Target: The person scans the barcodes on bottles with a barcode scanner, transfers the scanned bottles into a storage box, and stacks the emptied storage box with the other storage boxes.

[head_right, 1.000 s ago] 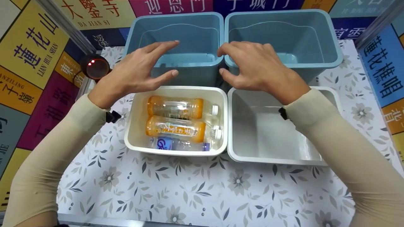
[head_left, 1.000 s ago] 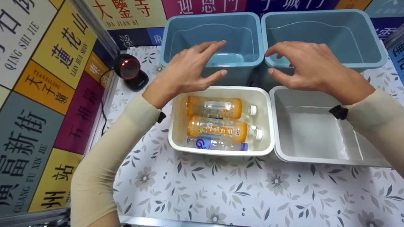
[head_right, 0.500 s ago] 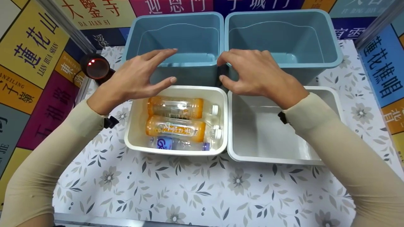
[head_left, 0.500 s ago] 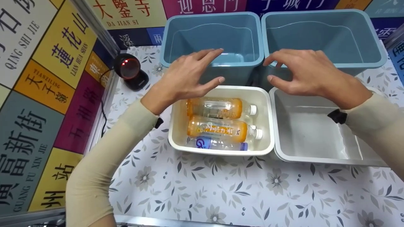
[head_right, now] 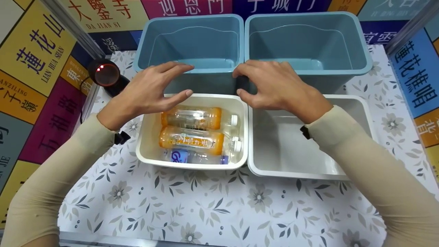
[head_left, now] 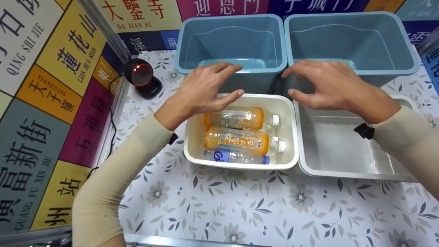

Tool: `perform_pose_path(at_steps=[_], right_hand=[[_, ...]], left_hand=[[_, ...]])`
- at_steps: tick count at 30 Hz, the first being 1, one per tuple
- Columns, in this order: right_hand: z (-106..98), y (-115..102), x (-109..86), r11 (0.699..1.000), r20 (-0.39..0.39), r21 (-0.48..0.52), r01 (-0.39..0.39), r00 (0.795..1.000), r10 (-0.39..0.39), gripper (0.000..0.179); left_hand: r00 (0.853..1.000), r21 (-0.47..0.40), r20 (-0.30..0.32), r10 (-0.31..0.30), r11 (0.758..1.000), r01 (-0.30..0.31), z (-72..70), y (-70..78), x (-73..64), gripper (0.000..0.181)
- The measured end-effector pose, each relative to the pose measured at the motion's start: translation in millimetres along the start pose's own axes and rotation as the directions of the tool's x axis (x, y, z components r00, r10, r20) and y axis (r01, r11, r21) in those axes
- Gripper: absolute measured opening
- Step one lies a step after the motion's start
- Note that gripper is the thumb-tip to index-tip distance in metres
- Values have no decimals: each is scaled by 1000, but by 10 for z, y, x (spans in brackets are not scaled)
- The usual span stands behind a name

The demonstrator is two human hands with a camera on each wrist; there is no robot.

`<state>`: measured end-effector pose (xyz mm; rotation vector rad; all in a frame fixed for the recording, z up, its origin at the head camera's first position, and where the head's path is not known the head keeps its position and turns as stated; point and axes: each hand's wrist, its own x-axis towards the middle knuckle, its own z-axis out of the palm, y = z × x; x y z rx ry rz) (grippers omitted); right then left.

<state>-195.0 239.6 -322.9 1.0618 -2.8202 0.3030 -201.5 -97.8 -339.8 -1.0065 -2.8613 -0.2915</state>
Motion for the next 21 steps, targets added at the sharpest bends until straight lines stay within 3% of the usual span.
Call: perform_pose_path(at_steps=[9, 21], right_hand=[[109, -45, -11, 999, 62, 9, -32, 998, 32, 42], [194, -75, -54, 1000, 73, 13, -25, 997, 24, 44]], left_hand=[[1000, -13, 12, 11, 1000, -11, 71, -11, -40, 76], [999, 42, 4, 55, 998, -55, 143, 1, -103, 75]])
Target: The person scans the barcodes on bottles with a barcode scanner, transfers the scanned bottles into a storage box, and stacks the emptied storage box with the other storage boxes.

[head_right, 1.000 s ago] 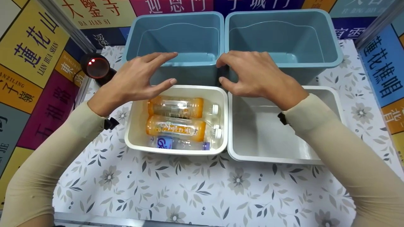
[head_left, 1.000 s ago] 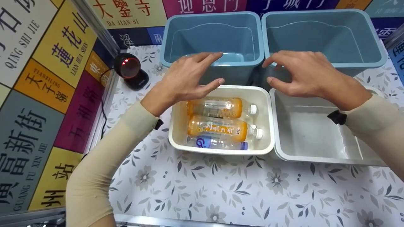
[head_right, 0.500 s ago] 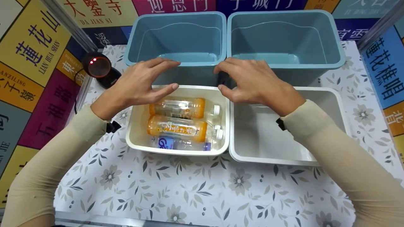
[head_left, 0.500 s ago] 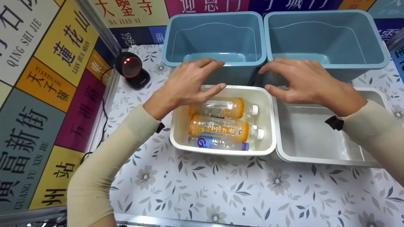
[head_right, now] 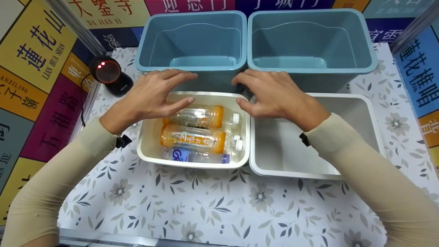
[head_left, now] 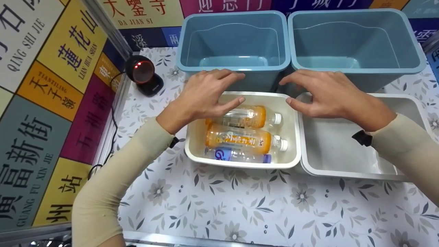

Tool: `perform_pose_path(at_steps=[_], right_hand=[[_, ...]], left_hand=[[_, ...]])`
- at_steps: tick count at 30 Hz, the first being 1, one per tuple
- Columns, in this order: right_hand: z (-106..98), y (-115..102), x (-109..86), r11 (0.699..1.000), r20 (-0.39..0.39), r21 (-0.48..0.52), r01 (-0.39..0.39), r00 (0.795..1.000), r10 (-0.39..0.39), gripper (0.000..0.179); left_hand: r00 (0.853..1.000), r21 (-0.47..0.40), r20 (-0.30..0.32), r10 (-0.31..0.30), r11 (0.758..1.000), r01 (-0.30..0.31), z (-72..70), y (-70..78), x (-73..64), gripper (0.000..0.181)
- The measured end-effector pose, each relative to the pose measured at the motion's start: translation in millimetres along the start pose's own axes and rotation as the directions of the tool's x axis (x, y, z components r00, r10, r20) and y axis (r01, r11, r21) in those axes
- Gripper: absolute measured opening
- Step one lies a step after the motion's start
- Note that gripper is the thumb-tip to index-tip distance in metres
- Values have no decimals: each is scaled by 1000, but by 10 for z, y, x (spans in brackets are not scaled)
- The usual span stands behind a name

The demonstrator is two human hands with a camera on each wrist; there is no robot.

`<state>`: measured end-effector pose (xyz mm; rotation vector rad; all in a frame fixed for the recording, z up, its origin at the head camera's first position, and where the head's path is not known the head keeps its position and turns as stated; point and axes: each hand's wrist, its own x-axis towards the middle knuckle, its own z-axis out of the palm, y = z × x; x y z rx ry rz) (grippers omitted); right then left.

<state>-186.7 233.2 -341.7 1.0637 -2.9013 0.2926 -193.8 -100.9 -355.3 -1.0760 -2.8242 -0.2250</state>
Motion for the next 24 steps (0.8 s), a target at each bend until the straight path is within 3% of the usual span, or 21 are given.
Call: perform_pose_path(at_steps=[12, 24], right_hand=[[108, 11, -63, 1000, -3, 18, -11, 1000, 11, 50], [232, 2, -72, 998, 47, 46, -32, 998, 29, 54]], left_hand=[[1000, 13, -12, 22, 1000, -22, 42, 29, -76, 67], [998, 20, -37, 44, 999, -43, 83, 47, -137, 62]])
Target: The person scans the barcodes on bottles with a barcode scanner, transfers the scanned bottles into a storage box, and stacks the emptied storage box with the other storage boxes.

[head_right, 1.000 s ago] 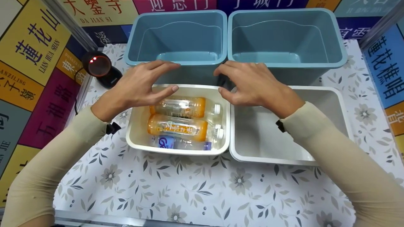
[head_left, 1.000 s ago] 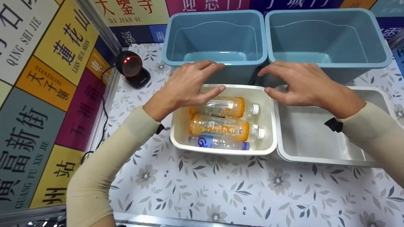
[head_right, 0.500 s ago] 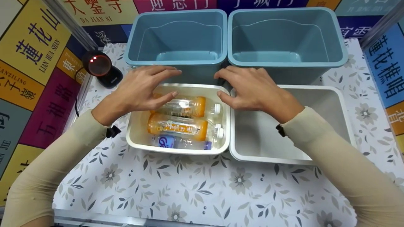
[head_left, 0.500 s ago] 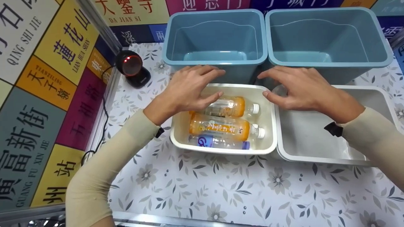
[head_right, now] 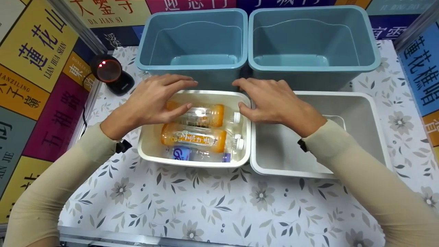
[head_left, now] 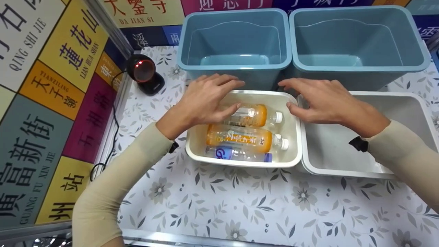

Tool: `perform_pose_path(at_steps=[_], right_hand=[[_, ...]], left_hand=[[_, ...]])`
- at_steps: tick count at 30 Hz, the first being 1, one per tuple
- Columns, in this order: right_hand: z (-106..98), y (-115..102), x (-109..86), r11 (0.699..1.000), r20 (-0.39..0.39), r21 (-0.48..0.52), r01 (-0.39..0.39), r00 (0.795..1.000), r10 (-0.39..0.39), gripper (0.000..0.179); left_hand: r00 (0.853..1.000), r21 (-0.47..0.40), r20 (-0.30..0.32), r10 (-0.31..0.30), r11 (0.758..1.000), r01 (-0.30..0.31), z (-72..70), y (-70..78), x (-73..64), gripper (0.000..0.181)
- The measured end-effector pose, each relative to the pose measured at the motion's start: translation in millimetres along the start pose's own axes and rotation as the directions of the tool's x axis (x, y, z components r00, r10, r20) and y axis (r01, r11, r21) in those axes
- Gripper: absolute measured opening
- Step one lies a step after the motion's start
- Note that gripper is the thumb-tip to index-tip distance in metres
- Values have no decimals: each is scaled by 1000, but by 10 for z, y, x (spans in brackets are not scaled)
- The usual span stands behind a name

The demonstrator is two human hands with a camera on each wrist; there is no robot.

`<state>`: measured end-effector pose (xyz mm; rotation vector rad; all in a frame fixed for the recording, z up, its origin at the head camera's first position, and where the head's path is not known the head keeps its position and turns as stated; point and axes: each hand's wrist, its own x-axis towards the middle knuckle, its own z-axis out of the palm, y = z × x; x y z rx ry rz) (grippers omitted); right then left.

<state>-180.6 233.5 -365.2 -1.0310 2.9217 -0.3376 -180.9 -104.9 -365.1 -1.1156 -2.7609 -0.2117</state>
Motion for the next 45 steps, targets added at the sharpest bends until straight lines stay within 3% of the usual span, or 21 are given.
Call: perform_pose_path(at_steps=[7, 23, 37, 45], right_hand=[[56, 12, -22, 1000, 2, 9, -14, 1000, 14, 50], [254, 69, -22, 993, 63, 86, -75, 996, 69, 50], [372, 54, 7, 988, -9, 142, -59, 998, 61, 47], [400, 34, 14, 988, -9, 148, -53, 998, 55, 46]], left_hand=[[1000, -18, -21, -5, 1000, 5, 10, 11, -37, 57], [998, -20, -43, 45, 999, -46, 63, 105, -56, 54], [994, -57, -58, 94, 994, -97, 94, 165, -46, 43], [991, -57, -40, 128, 990, -130, 93, 186, -29, 37]])
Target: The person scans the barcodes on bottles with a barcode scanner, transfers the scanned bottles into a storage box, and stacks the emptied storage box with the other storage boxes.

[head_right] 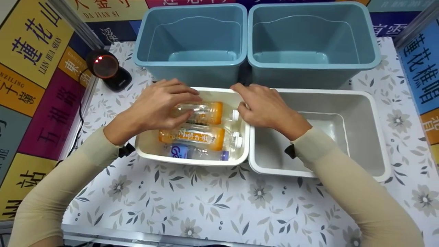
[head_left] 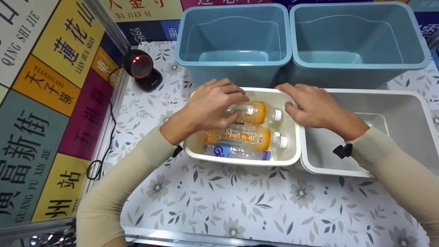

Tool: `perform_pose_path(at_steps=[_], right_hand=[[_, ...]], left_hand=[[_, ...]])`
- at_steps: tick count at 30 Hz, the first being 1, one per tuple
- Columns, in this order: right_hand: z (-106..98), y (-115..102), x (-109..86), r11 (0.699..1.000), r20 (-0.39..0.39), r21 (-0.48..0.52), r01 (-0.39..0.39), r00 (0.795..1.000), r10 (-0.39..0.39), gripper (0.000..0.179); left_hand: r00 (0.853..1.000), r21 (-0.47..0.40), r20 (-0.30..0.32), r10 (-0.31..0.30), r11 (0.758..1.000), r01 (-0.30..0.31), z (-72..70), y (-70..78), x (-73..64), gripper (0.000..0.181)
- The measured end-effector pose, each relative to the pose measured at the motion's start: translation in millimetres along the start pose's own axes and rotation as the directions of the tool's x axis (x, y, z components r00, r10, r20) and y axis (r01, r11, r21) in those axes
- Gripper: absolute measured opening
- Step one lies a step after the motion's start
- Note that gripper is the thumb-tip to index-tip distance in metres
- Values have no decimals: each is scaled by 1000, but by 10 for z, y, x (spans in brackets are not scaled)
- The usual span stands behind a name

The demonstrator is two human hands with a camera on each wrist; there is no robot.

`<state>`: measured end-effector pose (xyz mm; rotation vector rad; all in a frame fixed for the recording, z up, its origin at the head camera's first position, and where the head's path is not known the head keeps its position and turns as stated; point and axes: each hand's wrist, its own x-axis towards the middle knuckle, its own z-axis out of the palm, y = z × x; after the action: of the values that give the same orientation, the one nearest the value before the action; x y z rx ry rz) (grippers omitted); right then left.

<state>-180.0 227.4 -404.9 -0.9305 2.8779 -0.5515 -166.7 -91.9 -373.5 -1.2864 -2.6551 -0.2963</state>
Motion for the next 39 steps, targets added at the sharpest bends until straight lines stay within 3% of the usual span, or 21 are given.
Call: perform_pose_path(at_steps=[5, 13, 26, 39], right_hand=[[-1, -7, -4, 1000, -8, -1, 5, 1000, -5, 47], [15, 5, -5, 1000, -22, 0, 12, 1000, -12, 47], [13, -3, 4, 1000, -19, 1, 8, 1000, -8, 47], [21, -10, -13, 1000, -23, -1, 0, 1000, 0, 47]], left_hand=[[1000, 14, 22, -9, 1000, 9, -7, 16, 4, 35], [992, 23, 115, -52, 998, 50, 6, 15, -3, 40], [961, -20, 264, -79, 996, 87, 16, 4, 12, 46], [950, -59, 305, -61, 995, 83, 44, -21, 66, 44]])
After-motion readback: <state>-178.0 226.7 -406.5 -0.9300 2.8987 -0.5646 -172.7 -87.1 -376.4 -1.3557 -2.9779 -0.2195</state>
